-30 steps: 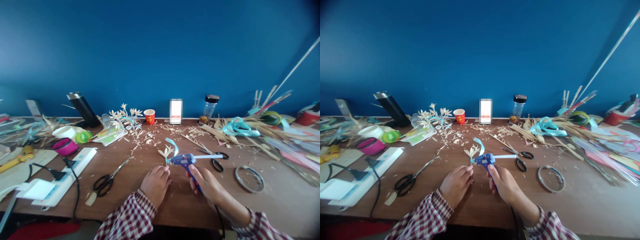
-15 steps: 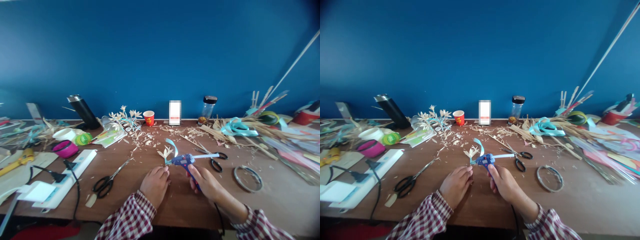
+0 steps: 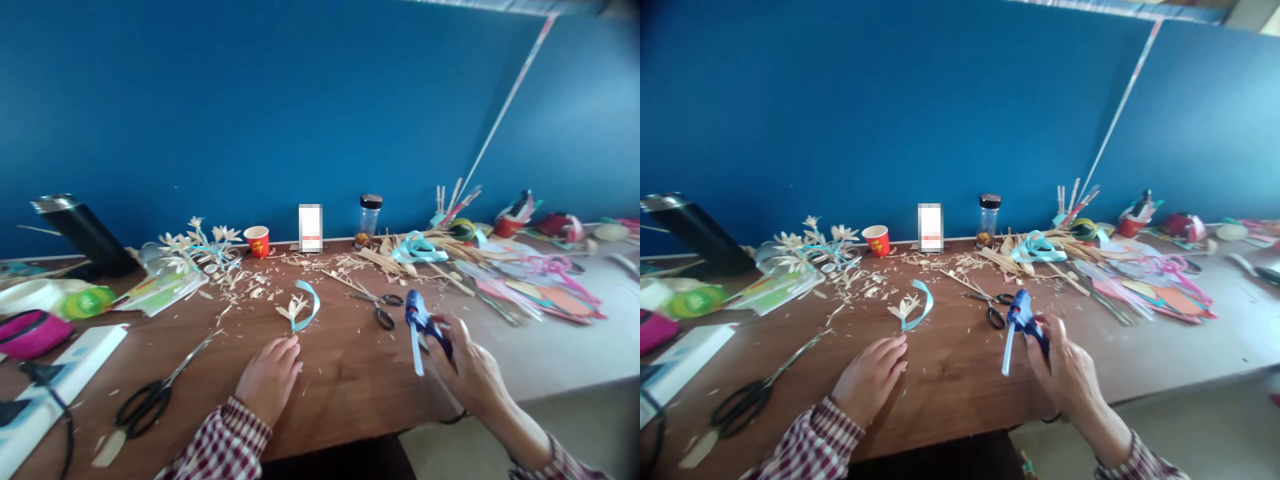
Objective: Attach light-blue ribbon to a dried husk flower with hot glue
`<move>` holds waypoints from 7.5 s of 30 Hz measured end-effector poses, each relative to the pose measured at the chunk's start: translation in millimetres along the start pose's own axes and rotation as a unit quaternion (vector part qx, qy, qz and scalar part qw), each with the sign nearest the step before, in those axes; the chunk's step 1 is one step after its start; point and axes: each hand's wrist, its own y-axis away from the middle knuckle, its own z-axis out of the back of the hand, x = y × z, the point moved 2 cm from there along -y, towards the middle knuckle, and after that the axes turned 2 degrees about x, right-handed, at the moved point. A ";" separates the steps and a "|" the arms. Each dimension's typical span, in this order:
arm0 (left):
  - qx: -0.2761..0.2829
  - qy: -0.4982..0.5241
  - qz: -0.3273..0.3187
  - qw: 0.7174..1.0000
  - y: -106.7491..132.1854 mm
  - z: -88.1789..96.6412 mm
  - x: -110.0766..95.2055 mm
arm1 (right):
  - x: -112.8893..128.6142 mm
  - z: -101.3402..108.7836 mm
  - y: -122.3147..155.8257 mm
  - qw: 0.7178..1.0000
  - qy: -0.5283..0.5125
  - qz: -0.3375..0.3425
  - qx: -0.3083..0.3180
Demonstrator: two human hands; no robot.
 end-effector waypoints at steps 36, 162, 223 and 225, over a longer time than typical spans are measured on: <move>0.102 0.034 0.045 0.993 -10.2 15.1 -6.5 | 163.0 -46.0 -36.7 0.958 -0.071 0.268 0.080; -0.061 0.717 0.479 0.503 -62.3 -2.1 51.5 | 185.2 -133.1 -69.1 0.629 -0.678 -0.189 0.331; -0.121 0.711 0.423 0.548 -63.7 -10.6 46.2 | 188.8 -129.3 -59.3 0.656 -0.684 -0.162 0.276; -0.118 0.724 0.413 0.540 -64.5 -9.4 45.7 | 187.1 -128.1 -61.1 0.628 -0.704 -0.176 0.280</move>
